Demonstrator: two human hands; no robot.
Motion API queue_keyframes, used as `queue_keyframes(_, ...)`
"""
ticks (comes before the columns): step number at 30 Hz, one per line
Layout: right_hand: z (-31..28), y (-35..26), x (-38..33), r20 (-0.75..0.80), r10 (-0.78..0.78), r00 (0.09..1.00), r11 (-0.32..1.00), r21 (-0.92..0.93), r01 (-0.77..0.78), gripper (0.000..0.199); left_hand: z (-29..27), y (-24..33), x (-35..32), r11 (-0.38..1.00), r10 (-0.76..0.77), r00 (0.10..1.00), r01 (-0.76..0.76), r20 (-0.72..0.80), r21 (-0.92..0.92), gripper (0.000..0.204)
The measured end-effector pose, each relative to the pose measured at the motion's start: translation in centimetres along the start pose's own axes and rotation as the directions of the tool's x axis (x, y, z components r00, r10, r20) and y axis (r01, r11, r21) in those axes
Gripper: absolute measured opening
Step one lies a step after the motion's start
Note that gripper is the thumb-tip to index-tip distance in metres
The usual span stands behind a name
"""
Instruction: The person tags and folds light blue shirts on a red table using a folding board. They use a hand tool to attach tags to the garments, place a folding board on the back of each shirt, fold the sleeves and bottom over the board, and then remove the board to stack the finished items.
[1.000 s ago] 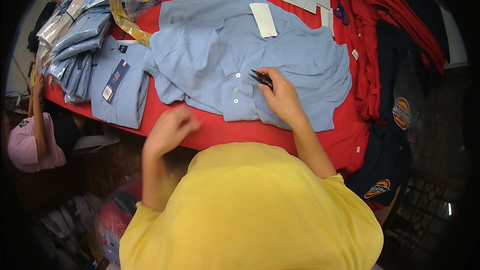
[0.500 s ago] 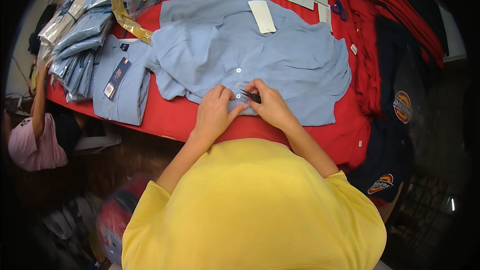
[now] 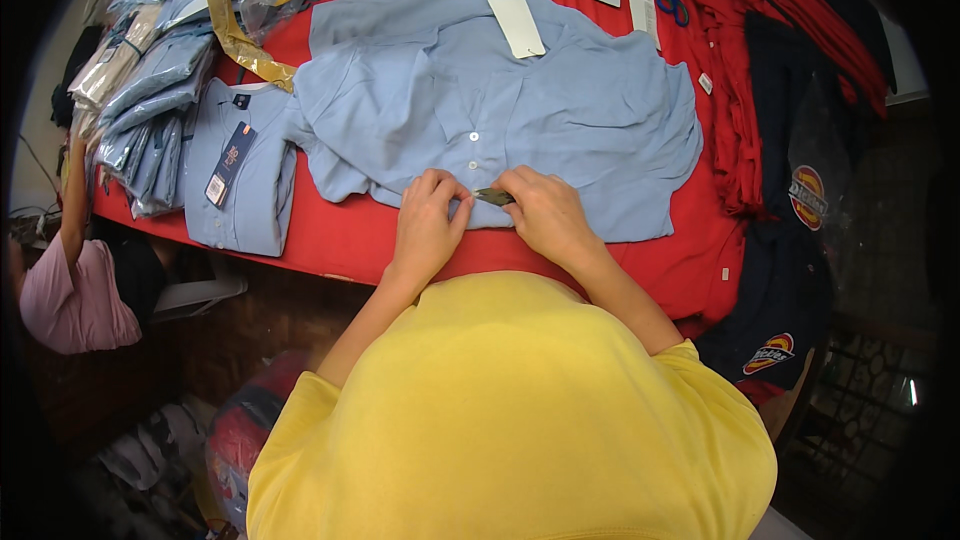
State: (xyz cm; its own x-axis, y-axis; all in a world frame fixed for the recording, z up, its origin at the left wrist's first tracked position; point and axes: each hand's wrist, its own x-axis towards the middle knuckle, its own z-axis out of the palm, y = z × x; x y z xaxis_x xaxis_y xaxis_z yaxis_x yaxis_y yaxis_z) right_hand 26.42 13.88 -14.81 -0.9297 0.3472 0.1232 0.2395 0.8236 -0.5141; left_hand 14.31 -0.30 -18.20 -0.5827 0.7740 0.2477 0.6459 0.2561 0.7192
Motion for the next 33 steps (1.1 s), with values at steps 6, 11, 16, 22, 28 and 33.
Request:
queue_keyframes(6,0.7,0.1,0.2,-0.028,-0.057,0.998,0.998,-0.023,0.056,0.019,-0.1,-0.1,0.1,0.998,-0.04,0.999,0.041,0.012,-0.043,0.01)
queue_keyframes(11,0.6,0.1,0.2,-0.026,-0.057,0.998,0.998,-0.01,0.056,0.019,-0.2,0.2,0.1,0.997,-0.05,0.999,0.05,0.012,-0.053,0.011)
queue_keyframes(16,0.7,-0.1,0.3,-0.002,-0.05,0.999,0.999,-0.006,0.05,0.018,-0.3,0.0,0.0,0.996,-0.051,0.999,0.052,0.004,-0.067,0.012)
queue_keyframes(22,-1.6,2.3,0.2,-0.035,0.075,0.997,0.97,0.233,-0.065,0.027,-6.6,0.2,-1.0,0.993,-0.1,0.919,0.115,0.381,-0.016,0.015)
queue_keyframes(28,-9.6,9.4,0.5,-0.238,0.52,0.82,0.85,0.237,-0.471,0.03,-15.5,-1.5,-3.2,0.858,-0.511,0.664,0.429,0.545,0.281,0.035)
queue_keyframes(33,-11.5,17.7,2.9,-0.548,0.367,0.751,0.92,0.093,-0.382,0.025,-12.8,-2.9,3.5,0.976,-0.152,0.988,0.154,-0.025,0.156,0.021)
